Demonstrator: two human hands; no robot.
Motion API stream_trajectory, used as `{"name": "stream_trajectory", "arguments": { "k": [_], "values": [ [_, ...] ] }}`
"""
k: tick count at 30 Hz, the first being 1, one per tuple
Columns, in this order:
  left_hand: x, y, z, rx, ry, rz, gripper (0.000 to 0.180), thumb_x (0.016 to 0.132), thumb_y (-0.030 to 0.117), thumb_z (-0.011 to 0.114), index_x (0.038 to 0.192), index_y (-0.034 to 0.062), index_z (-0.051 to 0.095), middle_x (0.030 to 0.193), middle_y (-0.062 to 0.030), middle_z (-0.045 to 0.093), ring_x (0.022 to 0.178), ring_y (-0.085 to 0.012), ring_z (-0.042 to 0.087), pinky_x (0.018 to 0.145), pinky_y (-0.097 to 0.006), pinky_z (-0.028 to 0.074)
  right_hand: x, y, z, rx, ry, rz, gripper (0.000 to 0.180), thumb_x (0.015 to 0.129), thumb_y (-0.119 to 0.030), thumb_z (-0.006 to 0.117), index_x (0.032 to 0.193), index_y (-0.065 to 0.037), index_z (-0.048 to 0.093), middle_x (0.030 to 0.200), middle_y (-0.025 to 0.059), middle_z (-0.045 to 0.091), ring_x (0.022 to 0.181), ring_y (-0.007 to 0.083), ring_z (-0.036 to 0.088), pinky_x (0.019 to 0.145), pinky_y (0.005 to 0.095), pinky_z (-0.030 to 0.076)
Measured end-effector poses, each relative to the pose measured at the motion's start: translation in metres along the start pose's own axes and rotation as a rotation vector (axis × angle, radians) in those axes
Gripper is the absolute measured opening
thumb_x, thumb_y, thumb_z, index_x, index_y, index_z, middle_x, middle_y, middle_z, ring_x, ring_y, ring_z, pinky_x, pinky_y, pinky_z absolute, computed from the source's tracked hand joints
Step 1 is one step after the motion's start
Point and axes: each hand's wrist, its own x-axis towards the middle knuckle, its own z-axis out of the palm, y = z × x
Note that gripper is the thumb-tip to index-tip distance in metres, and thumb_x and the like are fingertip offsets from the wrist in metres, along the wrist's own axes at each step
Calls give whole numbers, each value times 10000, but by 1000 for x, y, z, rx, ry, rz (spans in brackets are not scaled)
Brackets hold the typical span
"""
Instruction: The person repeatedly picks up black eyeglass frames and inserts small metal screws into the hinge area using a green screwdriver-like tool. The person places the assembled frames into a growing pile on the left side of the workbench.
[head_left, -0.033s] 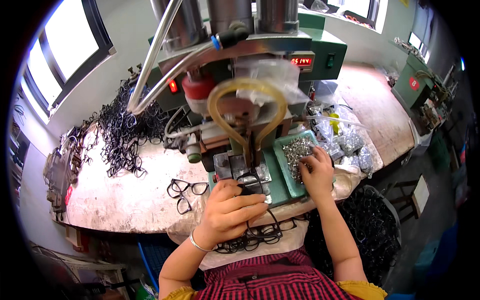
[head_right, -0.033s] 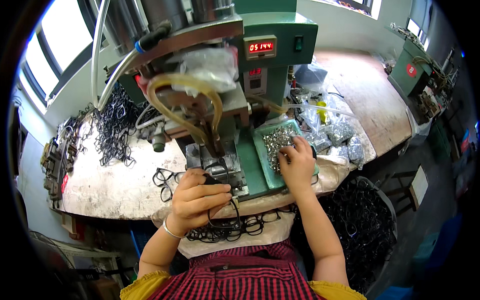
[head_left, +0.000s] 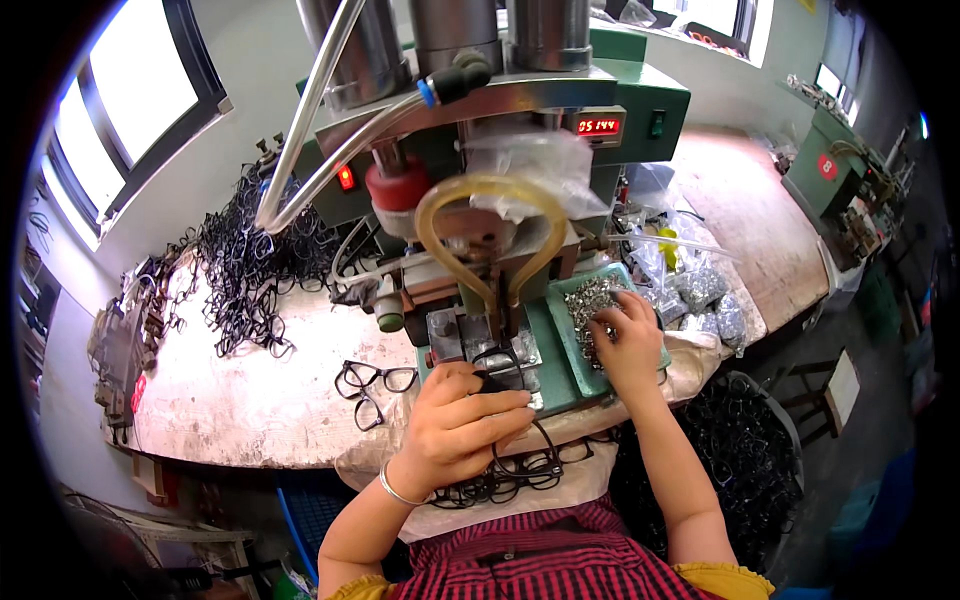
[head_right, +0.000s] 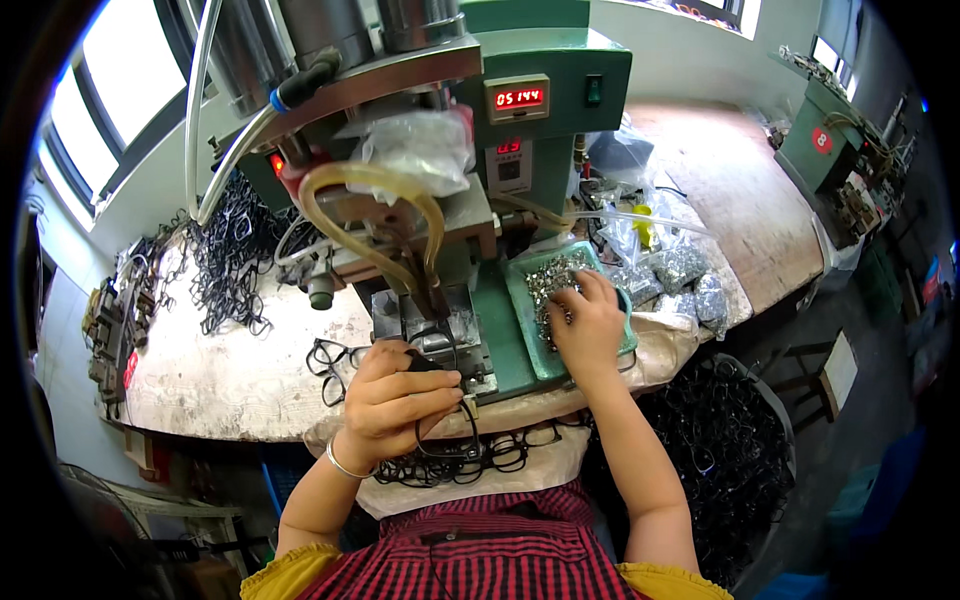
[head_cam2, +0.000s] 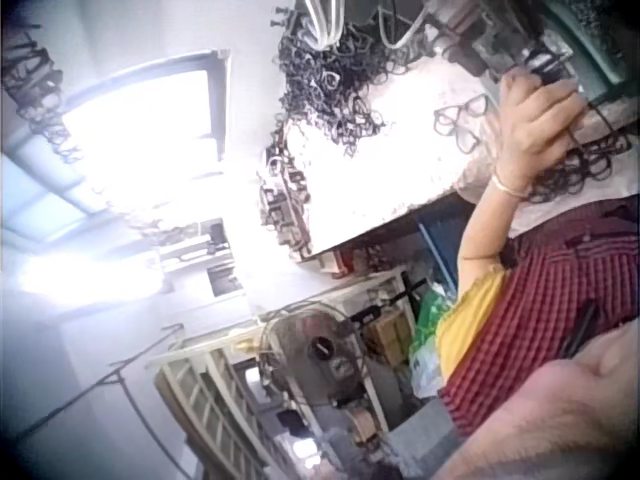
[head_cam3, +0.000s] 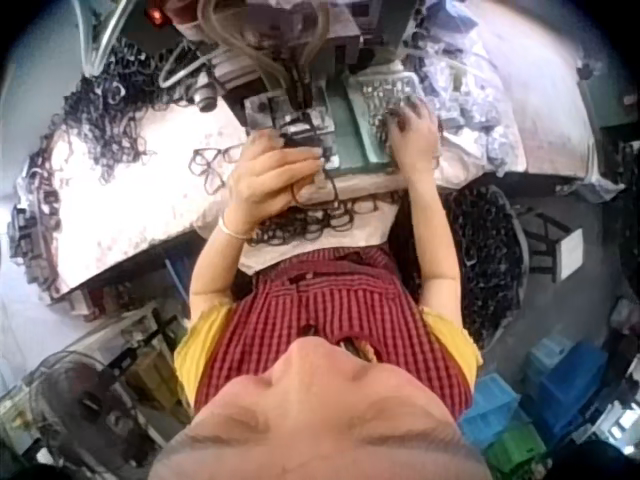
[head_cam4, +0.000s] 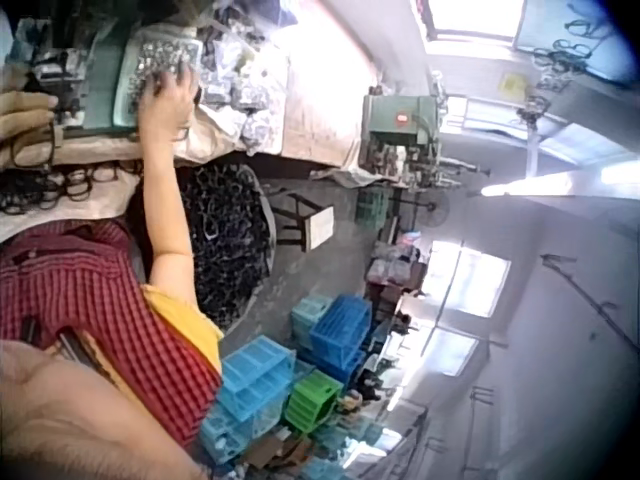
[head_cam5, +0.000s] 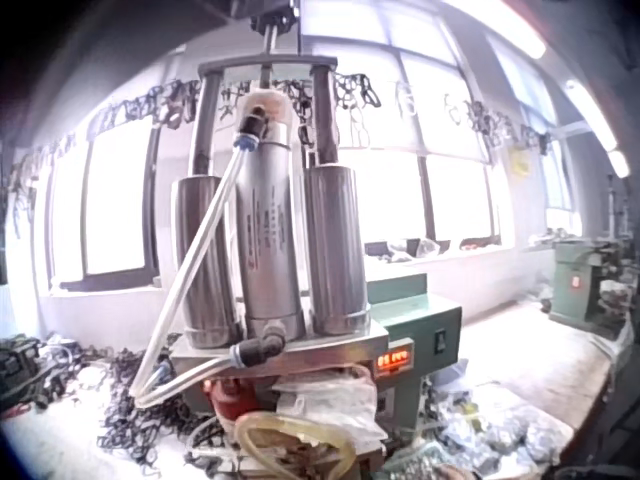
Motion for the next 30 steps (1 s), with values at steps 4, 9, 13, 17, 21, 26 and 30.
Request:
{"name": "stream_trajectory", "arguments": {
  "k": [4, 9, 13, 17, 21, 26, 30],
  "values": [
    [-3, 7, -2, 49, -9, -13, 269, 710, 65, 823, 967, 99, 753, 1066, -27, 736, 851, -242, 554, 893, -440, 506, 40, -20, 40, -53, -100, -42, 94, 742, -146, 748, 822, -114, 712, 982, 109, 650, 1018, 331, 613, 787, 441, 524],
    [-47, 37, -30, 331, 48, -75, 299, 733, 77, 797, 1018, 128, 724, 1085, -73, 736, 874, -268, 594, 912, -408, 501, 16, -14, 24, -142, -108, -140, 83, 753, -96, 726, 829, -86, 695, 970, 101, 665, 993, 324, 626, 775, 426, 529],
    [-104, 41, -79, 555, 426, -602, 278, 795, -84, 637, 1065, -18, 650, 1118, -177, 686, 1027, -295, 631, 974, -403, 454, -12, 5, -14, 628, 26, 519, 78, 934, -57, 644, 964, -39, 714, 923, 16, 689, 874, 122, 626, 791, 266, 486],
    [-95, -5, -105, 651, 447, -681, 292, 782, -100, 659, 1052, 11, 659, 1099, -156, 675, 1059, -328, 610, 958, -402, 453, -16, 26, 18, 958, 181, 614, 85, 941, -73, 649, 1008, -31, 682, 923, -10, 668, 836, 65, 585, 783, 213, 451],
    [-105, -71, -57, 825, 11, -631, 327, 762, -34, 649, 1071, 70, 673, 1007, -123, 672, 991, -343, 598, 964, -443, 439, 7, 3, 46, 1102, 83, 520, 77, 912, -34, 670, 988, -23, 671, 913, -8, 658, 839, 74, 590, 781, 209, 453],
    [-154, -137, -20, 726, -24, -745, 338, 763, -44, 572, 1044, 110, 679, 876, -107, 639, 835, -315, 623, 725, -416, 500, 2, -22, 13, 879, 28, 593, 103, 902, -17, 678, 1003, 0, 696, 906, -6, 671, 826, 73, 596, 760, 214, 461],
    [-181, -189, -108, 855, 209, -847, 255, 900, 55, 565, 1141, 79, 646, 978, -185, 625, 868, -363, 627, 736, -448, 513, -40, 19, -29, 669, 125, 543, 119, 882, -2, 688, 996, 3, 721, 966, 33, 708, 899, 108, 631, 825, 248, 489]
  ]
}}
